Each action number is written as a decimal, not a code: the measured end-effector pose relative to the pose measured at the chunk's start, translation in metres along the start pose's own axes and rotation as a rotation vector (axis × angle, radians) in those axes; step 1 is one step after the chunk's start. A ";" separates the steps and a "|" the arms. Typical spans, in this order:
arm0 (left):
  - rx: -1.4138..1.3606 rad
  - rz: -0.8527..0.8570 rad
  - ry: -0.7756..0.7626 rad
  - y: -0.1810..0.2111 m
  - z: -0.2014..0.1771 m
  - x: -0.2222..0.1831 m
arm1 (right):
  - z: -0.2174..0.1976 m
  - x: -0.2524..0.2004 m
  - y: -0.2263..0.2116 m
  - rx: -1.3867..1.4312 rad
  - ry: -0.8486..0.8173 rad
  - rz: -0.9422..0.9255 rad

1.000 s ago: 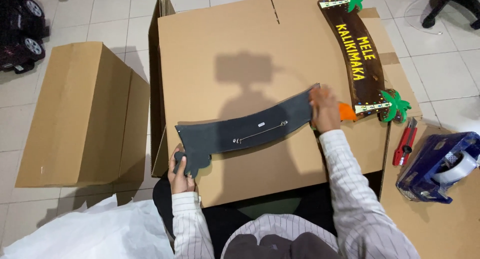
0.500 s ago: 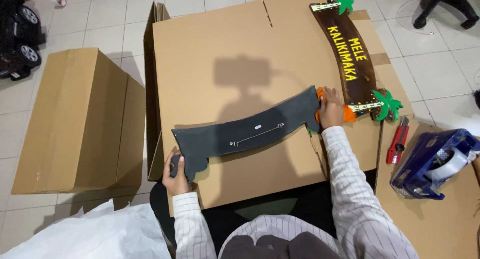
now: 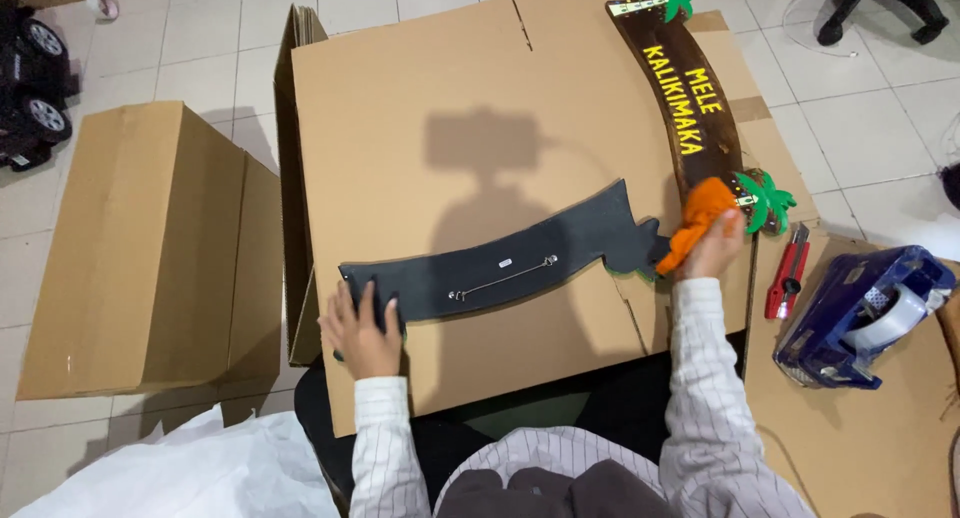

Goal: Cleaning a wooden decorative sign by wiping it thoroughly with a cloth.

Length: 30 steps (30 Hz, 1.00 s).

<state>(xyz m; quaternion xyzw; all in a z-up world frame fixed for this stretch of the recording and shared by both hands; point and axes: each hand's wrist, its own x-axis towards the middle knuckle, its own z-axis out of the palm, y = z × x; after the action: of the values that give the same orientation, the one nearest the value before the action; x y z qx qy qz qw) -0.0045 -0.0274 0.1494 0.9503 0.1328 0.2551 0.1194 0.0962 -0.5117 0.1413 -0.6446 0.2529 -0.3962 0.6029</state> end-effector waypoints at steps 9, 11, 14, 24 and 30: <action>0.033 0.098 -0.161 0.040 0.040 0.012 | -0.017 -0.047 -0.013 -0.881 -0.844 -0.695; 0.058 0.097 -0.187 0.038 0.041 0.011 | -0.017 -0.035 -0.006 -0.894 -0.815 -0.551; 0.042 0.073 -0.226 0.043 0.031 0.015 | -0.006 -0.025 0.034 -0.928 -0.560 -0.623; 0.050 -0.025 -0.367 0.045 0.025 0.019 | 0.005 0.022 0.095 -1.069 -0.430 -0.562; 0.064 -0.075 -0.435 0.047 0.027 0.024 | 0.017 0.030 0.090 -1.323 -0.341 -0.512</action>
<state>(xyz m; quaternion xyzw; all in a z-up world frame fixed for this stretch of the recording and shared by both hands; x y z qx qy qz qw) 0.0385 -0.0678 0.1513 0.9806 0.1470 0.0353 0.1245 0.1406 -0.5395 0.0600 -0.9658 0.1833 -0.1832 0.0066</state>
